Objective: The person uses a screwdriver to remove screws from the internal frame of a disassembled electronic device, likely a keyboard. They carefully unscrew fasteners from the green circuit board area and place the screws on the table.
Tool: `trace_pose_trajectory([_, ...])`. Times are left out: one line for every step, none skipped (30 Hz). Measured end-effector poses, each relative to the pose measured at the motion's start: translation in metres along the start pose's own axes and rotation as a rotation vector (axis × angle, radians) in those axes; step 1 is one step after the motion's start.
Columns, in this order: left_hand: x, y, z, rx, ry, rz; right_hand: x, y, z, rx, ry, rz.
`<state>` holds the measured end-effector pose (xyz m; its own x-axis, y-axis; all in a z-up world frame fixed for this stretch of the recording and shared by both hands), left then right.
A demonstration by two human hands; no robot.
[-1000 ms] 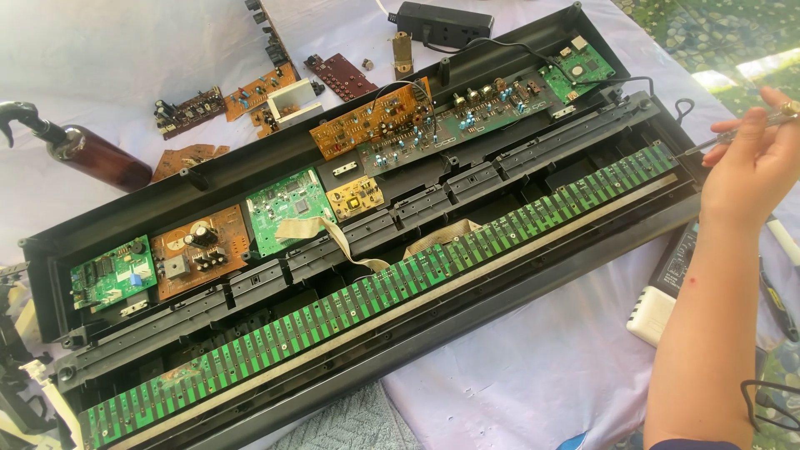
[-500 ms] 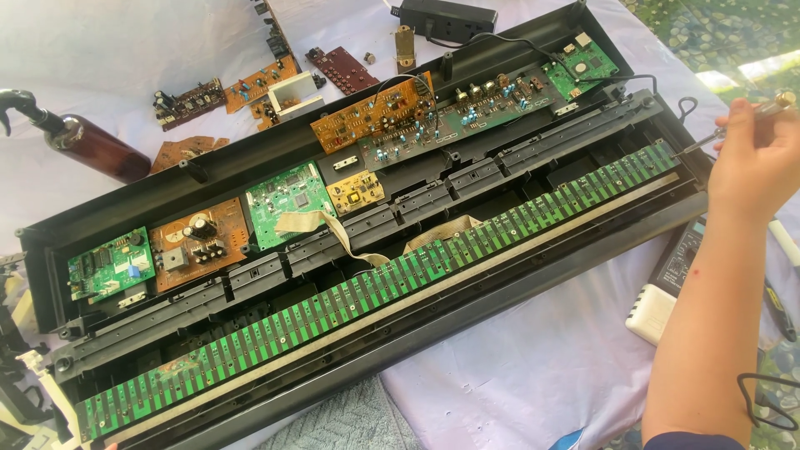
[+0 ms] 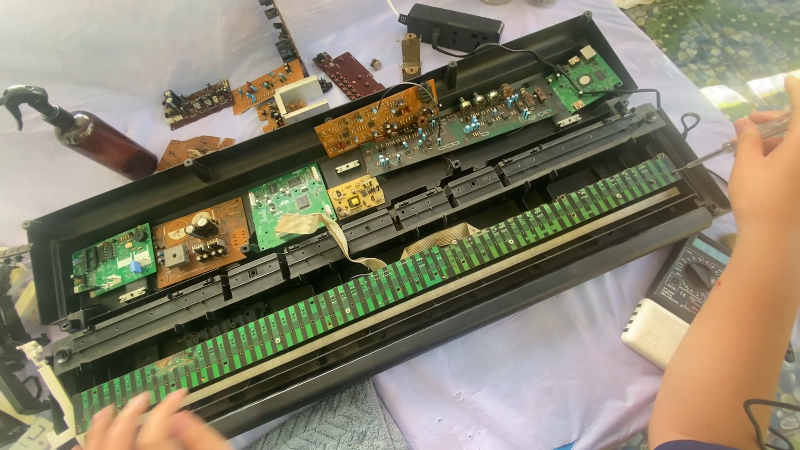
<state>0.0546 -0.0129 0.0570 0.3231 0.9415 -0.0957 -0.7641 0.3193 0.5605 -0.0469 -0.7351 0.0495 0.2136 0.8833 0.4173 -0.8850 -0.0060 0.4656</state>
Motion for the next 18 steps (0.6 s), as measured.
trace_pose_trajectory([-0.033, 0.004, 0.023, 0.002, -0.002, 0.000, 0.002, 0.003, 0.004, 0.001, -0.002, -0.001])
trace_pose_trajectory([-0.077, -0.001, 0.043, 0.111, -0.162, 0.063, 0.007, 0.001, 0.007, 0.053, 0.038, -0.018])
trace_pose_trajectory([-0.119, -0.005, 0.061, 0.218, -0.322, 0.127, 0.013, 0.000, 0.009, 0.105, 0.078, -0.034])
trace_pose_trajectory([-0.131, -0.012, 0.048, 0.213, -0.327, 0.125, 0.012, 0.005, 0.013, 0.099, 0.076, -0.036])
trace_pose_trajectory([-0.163, -0.008, 0.028, 0.137, -0.556, -0.154, 0.019, 0.007, 0.014, 0.123, 0.197, -0.167])
trace_pose_trajectory([-0.190, 0.001, 0.003, 0.058, -0.779, -0.440, 0.025, 0.009, 0.015, 0.149, 0.318, -0.300])
trace_pose_trajectory([-0.203, -0.009, -0.009, 0.054, -0.782, -0.443, 0.014, 0.011, 0.017, 0.145, 0.316, -0.304])
trace_pose_trajectory([-0.221, -0.013, -0.027, 0.030, -0.884, -0.519, 0.003, 0.006, 0.017, 0.206, 0.349, -0.387])
trace_pose_trajectory([-0.238, -0.018, -0.045, 0.007, -0.986, -0.594, -0.008, 0.002, 0.017, 0.269, 0.382, -0.469])
trace_pose_trajectory([-0.241, -0.014, -0.044, 0.002, -0.987, -0.595, -0.019, 0.003, 0.024, 0.265, 0.383, -0.472])
trace_pose_trajectory([-0.247, -0.012, -0.048, 0.064, -1.039, -0.619, -0.031, -0.003, 0.028, 0.332, 0.418, -0.535])
trace_pose_trajectory([-0.252, -0.009, -0.054, 0.134, -1.087, -0.646, -0.045, -0.006, 0.028, 0.409, 0.450, -0.599])
trace_pose_trajectory([-0.251, -0.012, -0.059, 0.137, -1.086, -0.651, -0.044, -0.006, 0.036, 0.414, 0.449, -0.603])
trace_pose_trajectory([-0.245, -0.014, -0.055, 0.117, -0.967, -0.701, -0.043, -0.009, 0.038, 0.457, 0.582, -0.815])
trace_pose_trajectory([-0.238, -0.016, -0.050, 0.097, -0.848, -0.748, -0.043, -0.011, 0.040, 0.497, 0.716, -1.025])
trace_pose_trajectory([-0.240, -0.014, -0.047, 0.094, -0.851, -0.754, -0.027, -0.011, 0.042, 0.497, 0.712, -1.031])
trace_pose_trajectory([-0.240, -0.018, -0.042, 0.162, -0.815, -0.756, -0.018, -0.014, 0.039, 0.606, 0.736, -1.192])
trace_pose_trajectory([-0.240, -0.021, -0.037, 0.230, -0.777, -0.755, -0.010, -0.018, 0.038, 0.717, 0.758, -1.350])
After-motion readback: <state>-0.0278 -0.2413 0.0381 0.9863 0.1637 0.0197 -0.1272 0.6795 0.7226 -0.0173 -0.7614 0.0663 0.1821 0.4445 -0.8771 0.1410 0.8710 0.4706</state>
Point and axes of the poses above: each hand's wrist, its own z-axis towards the middle knuckle, its own y-axis out of the back of the hand, x = y × z, the point moved 8 cm from there along z, towards the middle knuckle, and after that the axes turned 10 degrees about -x, right-handed, at the moved point
